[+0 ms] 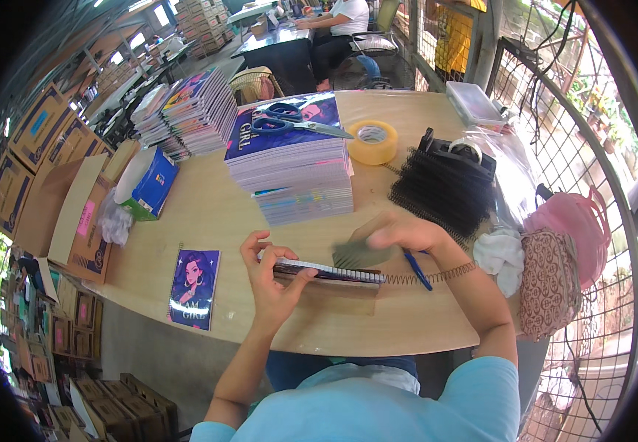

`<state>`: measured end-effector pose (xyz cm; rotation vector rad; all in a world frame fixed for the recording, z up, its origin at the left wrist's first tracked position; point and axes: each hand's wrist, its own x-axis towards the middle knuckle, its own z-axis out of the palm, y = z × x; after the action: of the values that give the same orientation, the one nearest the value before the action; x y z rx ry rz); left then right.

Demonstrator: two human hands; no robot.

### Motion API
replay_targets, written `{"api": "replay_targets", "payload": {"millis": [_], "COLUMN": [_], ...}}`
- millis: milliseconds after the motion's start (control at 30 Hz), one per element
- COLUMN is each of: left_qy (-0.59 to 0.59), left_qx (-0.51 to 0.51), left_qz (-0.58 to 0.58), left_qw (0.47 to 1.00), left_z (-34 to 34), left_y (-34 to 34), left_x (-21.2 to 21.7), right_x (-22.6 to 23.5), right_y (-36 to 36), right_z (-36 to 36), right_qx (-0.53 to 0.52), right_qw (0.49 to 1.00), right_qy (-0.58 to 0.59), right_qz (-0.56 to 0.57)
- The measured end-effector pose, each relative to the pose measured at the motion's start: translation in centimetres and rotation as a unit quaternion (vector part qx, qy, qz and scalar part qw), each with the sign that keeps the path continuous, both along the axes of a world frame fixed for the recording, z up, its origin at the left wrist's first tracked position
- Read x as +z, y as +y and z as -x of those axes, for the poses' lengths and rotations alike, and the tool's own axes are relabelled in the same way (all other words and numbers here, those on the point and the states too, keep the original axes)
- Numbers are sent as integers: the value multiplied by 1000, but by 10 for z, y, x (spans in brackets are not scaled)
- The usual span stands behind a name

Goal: The person uses pliers to trim the spiral binding of a stack of notebooks. They then place the notebooks into a cardboard box and proceed to wipe the edges of individual notebooks with a small cloth.

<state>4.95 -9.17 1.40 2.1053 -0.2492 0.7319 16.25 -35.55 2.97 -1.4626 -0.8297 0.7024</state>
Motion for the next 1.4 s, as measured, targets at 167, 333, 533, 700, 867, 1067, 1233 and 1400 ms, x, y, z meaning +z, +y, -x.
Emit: {"api": "replay_targets", "payload": {"millis": [167, 333, 533, 700, 867, 1067, 1233, 1400], "left_qy": [28, 2, -13, 2, -17, 109, 87, 107], "left_qx": [-28, -39, -41, -43, -49, -156, -156, -146], "left_qz": [53, 49, 92, 111, 110, 340, 331, 319], "left_qw": [998, 998, 995, 993, 993, 921, 927, 930], "left_z": [0, 0, 0, 3, 1, -4, -7, -7], "left_y": [7, 16, 11, 1, 5, 42, 45, 51], "left_x": [-1, 1, -12, -9, -12, -37, -38, -36], "right_x": [0, 4, 6, 5, 13, 0, 7, 15], "right_y": [10, 23, 32, 33, 45, 47, 61, 75], "right_z": [-7, -5, -8, -8, -5, -13, -16, -16], "right_qx": [-16, -1, -11, -10, 5, -7, -24, -17], "right_qw": [996, 996, 993, 986, 992, 996, 984, 983], "right_qy": [-33, -59, -82, -115, -93, -76, -89, -96], "right_qz": [83, 69, 89, 117, 84, 50, 150, 154]}}
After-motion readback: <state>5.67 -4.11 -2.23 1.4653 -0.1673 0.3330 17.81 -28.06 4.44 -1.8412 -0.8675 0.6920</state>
